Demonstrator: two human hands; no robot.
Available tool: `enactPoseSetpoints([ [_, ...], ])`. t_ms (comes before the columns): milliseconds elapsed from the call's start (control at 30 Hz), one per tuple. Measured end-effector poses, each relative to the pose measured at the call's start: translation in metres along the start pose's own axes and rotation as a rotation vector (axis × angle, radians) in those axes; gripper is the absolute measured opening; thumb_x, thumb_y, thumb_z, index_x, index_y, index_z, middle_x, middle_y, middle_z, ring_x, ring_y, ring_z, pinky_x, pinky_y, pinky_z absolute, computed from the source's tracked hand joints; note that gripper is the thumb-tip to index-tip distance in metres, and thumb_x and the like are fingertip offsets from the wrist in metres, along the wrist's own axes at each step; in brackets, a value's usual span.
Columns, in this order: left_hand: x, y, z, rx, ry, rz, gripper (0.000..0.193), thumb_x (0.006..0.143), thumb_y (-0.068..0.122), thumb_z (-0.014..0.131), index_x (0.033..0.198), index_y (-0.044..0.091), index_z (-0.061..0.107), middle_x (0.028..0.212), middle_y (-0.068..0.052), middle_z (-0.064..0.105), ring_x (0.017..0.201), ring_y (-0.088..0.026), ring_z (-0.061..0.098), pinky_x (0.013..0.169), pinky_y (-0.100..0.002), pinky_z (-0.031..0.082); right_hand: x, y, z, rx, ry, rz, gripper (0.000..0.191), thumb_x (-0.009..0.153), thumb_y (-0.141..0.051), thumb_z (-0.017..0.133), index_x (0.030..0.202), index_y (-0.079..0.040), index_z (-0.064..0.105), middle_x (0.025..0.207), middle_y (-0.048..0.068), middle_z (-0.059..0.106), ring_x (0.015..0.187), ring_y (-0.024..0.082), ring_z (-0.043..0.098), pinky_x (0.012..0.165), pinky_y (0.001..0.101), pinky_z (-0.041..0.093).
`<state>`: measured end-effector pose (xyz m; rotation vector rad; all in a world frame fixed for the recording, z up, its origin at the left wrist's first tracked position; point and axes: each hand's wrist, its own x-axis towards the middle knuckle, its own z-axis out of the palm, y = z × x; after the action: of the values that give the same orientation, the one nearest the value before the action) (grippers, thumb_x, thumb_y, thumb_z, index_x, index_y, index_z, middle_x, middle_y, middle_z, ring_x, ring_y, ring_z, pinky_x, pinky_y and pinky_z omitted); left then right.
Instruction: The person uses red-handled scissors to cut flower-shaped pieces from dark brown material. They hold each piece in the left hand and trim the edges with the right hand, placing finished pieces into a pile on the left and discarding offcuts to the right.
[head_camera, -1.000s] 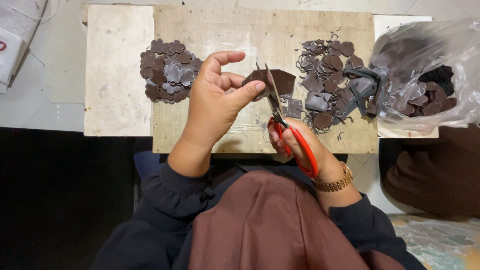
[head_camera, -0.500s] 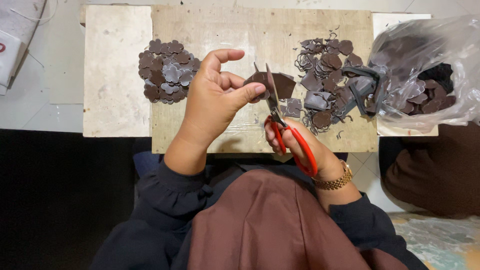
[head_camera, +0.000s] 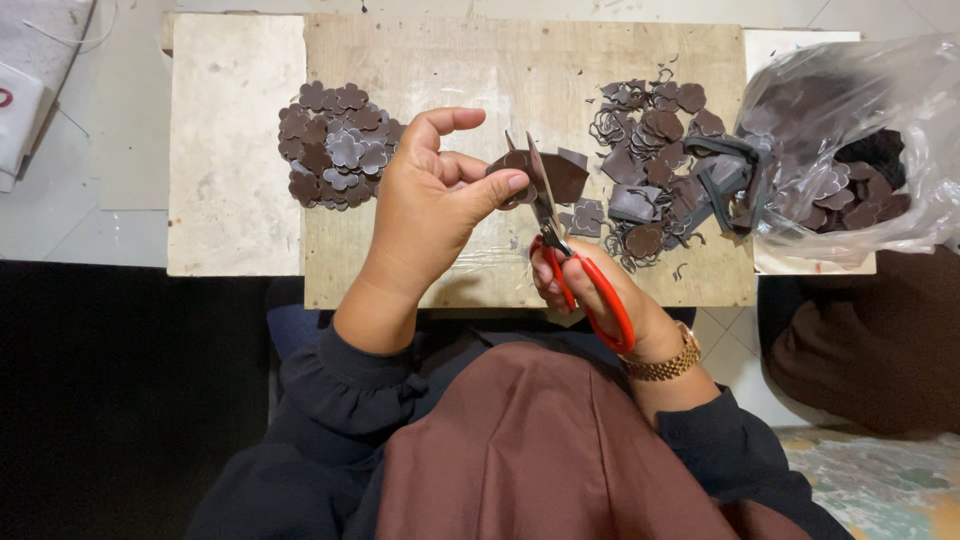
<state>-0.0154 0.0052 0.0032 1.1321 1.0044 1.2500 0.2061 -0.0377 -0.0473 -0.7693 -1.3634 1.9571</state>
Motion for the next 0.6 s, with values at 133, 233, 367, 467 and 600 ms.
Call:
enactPoseSetpoints([
  [133, -0.0001, -0.0020, -0.0003, -0.018, -0.001, -0.001, 0.057, 0.089, 0.003, 0.080, 0.134, -0.006, 0.045, 0.086, -0.014, 0.076, 0.078, -0.014, 0.075, 0.071, -0.023, 0.060, -0.0012, 0.0029, -0.0005, -0.027, 0.023, -0.002, 0.056, 0.100, -0.063, 0.054, 0.102, -0.007, 0.054, 0.081, -0.003, 0.047, 0.069, 0.008, 0.041, 0.061, 0.0220, 0.036],
  [233, -0.0005, -0.0016, -0.0003, -0.042, -0.013, 0.000, 0.056, 0.090, 0.003, 0.079, 0.134, -0.006, 0.045, 0.086, -0.014, 0.076, 0.079, -0.014, 0.075, 0.072, -0.023, 0.061, -0.0005, 0.0043, -0.0001, -0.026, 0.025, 0.001, 0.056, 0.101, -0.063, 0.054, 0.102, -0.007, 0.054, 0.081, -0.003, 0.047, 0.070, 0.008, 0.042, 0.062, 0.0225, 0.037],
  [367, -0.0013, 0.0010, 0.0009, 0.005, -0.016, -0.030, 0.057, 0.088, 0.003, 0.079, 0.135, -0.006, 0.046, 0.084, -0.012, 0.075, 0.077, -0.013, 0.074, 0.070, -0.022, 0.059, 0.0018, 0.0036, 0.0023, -0.038, 0.002, -0.027, 0.060, 0.100, -0.067, 0.052, 0.108, -0.007, 0.054, 0.086, -0.002, 0.049, 0.075, 0.009, 0.044, 0.068, 0.0237, 0.040],
  [467, -0.0029, 0.0027, 0.0034, 0.032, -0.015, -0.047, 0.059, 0.087, 0.004, 0.080, 0.135, -0.006, 0.047, 0.084, -0.011, 0.075, 0.077, -0.012, 0.073, 0.069, -0.021, 0.058, 0.0017, 0.0017, 0.0061, -0.037, -0.010, -0.042, 0.064, 0.098, -0.069, 0.051, 0.114, -0.008, 0.053, 0.092, -0.002, 0.049, 0.080, 0.009, 0.046, 0.074, 0.0245, 0.043],
  [600, -0.0029, 0.0038, 0.0048, 0.051, -0.004, -0.050, 0.058, 0.087, 0.005, 0.081, 0.135, -0.005, 0.048, 0.083, -0.011, 0.075, 0.076, -0.011, 0.073, 0.068, -0.020, 0.057, 0.0004, -0.0005, 0.0078, -0.015, -0.002, -0.039, 0.065, 0.097, -0.069, 0.051, 0.119, -0.008, 0.052, 0.093, -0.003, 0.046, 0.080, 0.009, 0.043, 0.074, 0.0240, 0.041],
])
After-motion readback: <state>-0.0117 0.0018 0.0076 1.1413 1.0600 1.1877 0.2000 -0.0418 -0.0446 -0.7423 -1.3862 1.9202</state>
